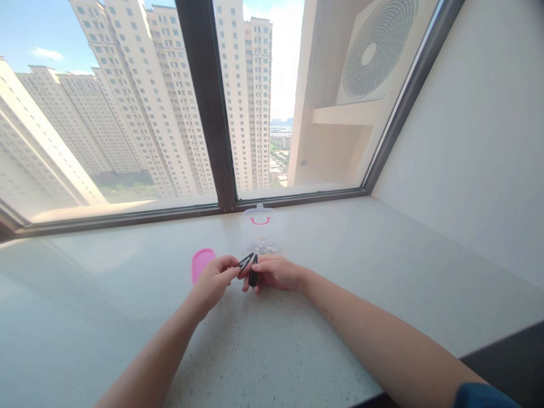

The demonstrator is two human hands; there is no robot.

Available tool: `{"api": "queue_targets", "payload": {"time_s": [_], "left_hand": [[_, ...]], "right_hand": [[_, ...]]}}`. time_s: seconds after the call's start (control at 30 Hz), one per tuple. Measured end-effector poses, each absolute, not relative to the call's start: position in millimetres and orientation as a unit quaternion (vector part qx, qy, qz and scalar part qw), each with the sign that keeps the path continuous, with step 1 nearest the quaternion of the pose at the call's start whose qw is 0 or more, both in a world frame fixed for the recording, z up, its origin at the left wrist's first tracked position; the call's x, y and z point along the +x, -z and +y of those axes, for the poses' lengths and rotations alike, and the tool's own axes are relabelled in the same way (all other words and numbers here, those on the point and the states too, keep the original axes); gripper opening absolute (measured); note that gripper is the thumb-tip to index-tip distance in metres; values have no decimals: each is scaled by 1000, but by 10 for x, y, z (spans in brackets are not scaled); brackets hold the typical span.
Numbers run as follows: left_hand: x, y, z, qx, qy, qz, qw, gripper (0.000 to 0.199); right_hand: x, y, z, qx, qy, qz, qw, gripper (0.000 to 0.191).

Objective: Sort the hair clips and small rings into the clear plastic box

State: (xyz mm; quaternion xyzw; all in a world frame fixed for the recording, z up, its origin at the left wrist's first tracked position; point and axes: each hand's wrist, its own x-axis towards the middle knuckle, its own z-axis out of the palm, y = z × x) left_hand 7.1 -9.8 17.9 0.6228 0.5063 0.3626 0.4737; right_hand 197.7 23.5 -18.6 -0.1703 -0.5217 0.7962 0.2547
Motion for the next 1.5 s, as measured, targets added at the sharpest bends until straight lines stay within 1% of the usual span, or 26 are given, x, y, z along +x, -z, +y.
{"api": "queue_targets", "payload": {"time_s": [0.07,0.17,0.27,0.5,0.67,0.8,0.9,1.03,1.17,1.37,1.5], "left_hand": [[74,-203,-114,668,-344,511,418,16],[78,-235,-146,681,-316,525,401,18],[87,-268,-178,678,-297,519,428,19],[104,-271,-153,634,-316,489,509,18],[44,-274,-142,602,-263,511,554,22],[36,-285,-158,588,-227,523,574,19],[57,-266,-159,589,-216,509,590,19],[47,-203,-143,599,-209,491,597,22],[6,-155,-130,598,-211,469,615,27],[0,-186,-132,584,-220,454,636,31],[-11,-172,-134,593,-203,440,643,30]], "right_hand": [[1981,185,240,-169,-802,-521,240,27],[1991,189,246,-174,-803,-526,218,30],[2014,194,252,-180,-802,-531,206,32],[2064,170,251,-185,-800,-537,193,32],[2062,153,241,-193,-789,-555,180,34],[2090,136,256,-211,-773,-563,202,36],[2122,122,279,-211,-771,-572,185,36],[2126,127,294,-202,-770,-583,165,38],[2102,133,281,-223,-763,-580,177,41],[2100,106,263,-228,-759,-584,175,38],[2097,115,265,-227,-757,-583,192,43]]}}
